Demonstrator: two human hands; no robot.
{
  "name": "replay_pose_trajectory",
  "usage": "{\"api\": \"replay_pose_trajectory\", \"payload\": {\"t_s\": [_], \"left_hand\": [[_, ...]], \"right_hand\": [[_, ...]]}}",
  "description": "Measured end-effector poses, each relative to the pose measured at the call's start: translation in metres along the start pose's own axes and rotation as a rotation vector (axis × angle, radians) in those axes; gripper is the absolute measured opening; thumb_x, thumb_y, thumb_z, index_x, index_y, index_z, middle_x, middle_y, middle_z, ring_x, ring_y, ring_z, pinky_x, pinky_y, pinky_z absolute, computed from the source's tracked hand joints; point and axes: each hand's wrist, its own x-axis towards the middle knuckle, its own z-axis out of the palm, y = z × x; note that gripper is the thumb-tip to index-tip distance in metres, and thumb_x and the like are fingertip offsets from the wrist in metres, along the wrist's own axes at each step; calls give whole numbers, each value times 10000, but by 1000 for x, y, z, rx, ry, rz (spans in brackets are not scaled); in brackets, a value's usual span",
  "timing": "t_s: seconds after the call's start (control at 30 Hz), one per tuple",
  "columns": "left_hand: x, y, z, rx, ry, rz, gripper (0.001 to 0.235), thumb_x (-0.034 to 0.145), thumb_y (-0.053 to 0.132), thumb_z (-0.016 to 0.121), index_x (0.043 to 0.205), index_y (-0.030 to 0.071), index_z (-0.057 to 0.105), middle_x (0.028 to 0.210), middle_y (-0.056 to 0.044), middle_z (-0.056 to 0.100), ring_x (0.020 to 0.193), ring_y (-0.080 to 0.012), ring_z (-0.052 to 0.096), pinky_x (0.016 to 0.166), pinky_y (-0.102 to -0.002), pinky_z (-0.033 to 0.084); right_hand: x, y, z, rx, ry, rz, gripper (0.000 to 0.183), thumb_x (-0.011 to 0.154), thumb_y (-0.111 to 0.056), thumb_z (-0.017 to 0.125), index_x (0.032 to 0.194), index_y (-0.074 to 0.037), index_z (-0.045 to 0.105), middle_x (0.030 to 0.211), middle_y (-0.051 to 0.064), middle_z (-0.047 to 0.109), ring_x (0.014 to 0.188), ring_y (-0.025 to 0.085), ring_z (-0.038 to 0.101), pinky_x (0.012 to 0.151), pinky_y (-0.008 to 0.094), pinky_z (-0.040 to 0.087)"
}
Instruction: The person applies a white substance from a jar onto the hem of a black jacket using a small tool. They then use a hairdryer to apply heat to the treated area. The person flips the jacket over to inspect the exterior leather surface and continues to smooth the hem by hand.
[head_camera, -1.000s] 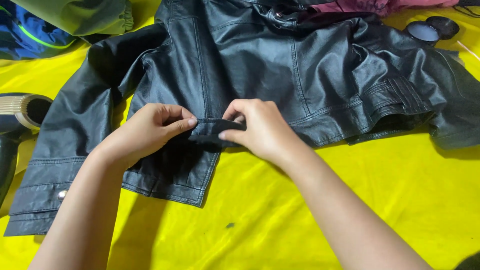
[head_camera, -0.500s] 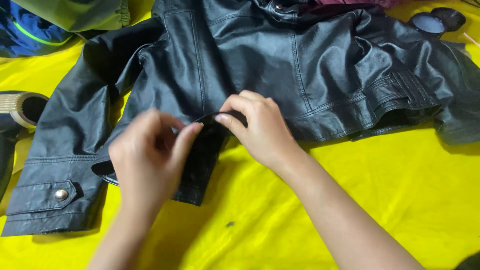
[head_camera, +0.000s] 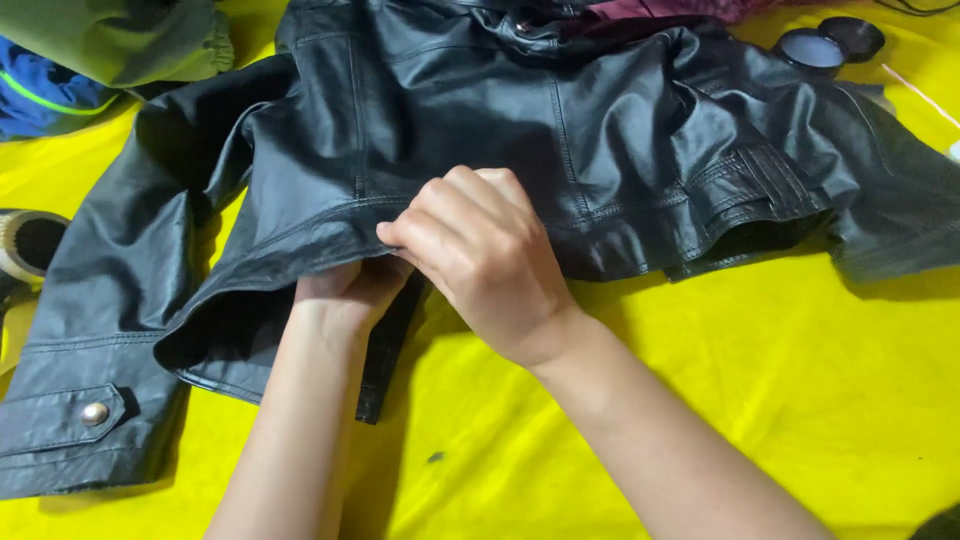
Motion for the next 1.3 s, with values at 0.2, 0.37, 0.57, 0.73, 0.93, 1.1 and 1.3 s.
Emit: {"api": "replay_pose_trajectory", "payload": {"t_s": [0.2,0.37,0.57,0.73,0.93,1.1,1.3], "left_hand": [[-18,2,-2,21,99,39,204,1006,21,430,1113,0,603,1112,-190,653,1029,-292,629,978,-487,546],[-39,-2,7,73,164,50,171,1007,14,435,1087,-16,583,1062,-184,637,989,-278,618,957,-458,544],[-78,-4,5,120,259,75,135,1008,4,441,1056,-36,560,1002,-178,618,940,-261,604,931,-424,541],[-115,-10,0,174,342,81,111,1009,-4,446,1030,-54,542,951,-172,601,900,-247,593,910,-396,537],[-167,12,-16,1872,161,1202,240,957,89,667,1197,66,662,1109,-80,693,1051,-277,622,961,-378,468],[-126,25,-50,2292,-193,1138,468,973,221,549,1437,261,593,1487,8,592,1447,-279,457,1211,-567,228],[-141,38,-57,2108,-91,1204,287,924,96,630,1134,250,749,1407,-22,651,1443,-302,501,1208,-560,303]], "right_hand": [[-6,-5,0,-87,36,-176,172,1004,48,725,863,-28,660,796,72,550,716,250,523,729,385,441],[-18,-4,4,-120,10,-166,164,1001,38,728,866,-34,670,779,64,535,699,241,494,728,375,447],[-32,-7,15,-76,-57,-139,111,1003,34,710,1077,-41,745,848,67,579,757,256,557,747,390,455],[-43,-6,13,16,-128,-93,100,970,54,694,965,-43,720,873,62,612,786,259,568,770,392,441],[-52,-11,4,49,-294,-130,30,967,1,715,987,-19,704,914,95,624,853,285,601,757,400,457],[-61,-11,0,55,-347,-110,39,973,-54,647,985,-38,680,973,89,622,895,279,600,769,395,451],[-60,-16,-7,123,-319,100,125,935,-114,687,1049,-73,654,1057,85,649,1006,271,624,881,416,475]]}}
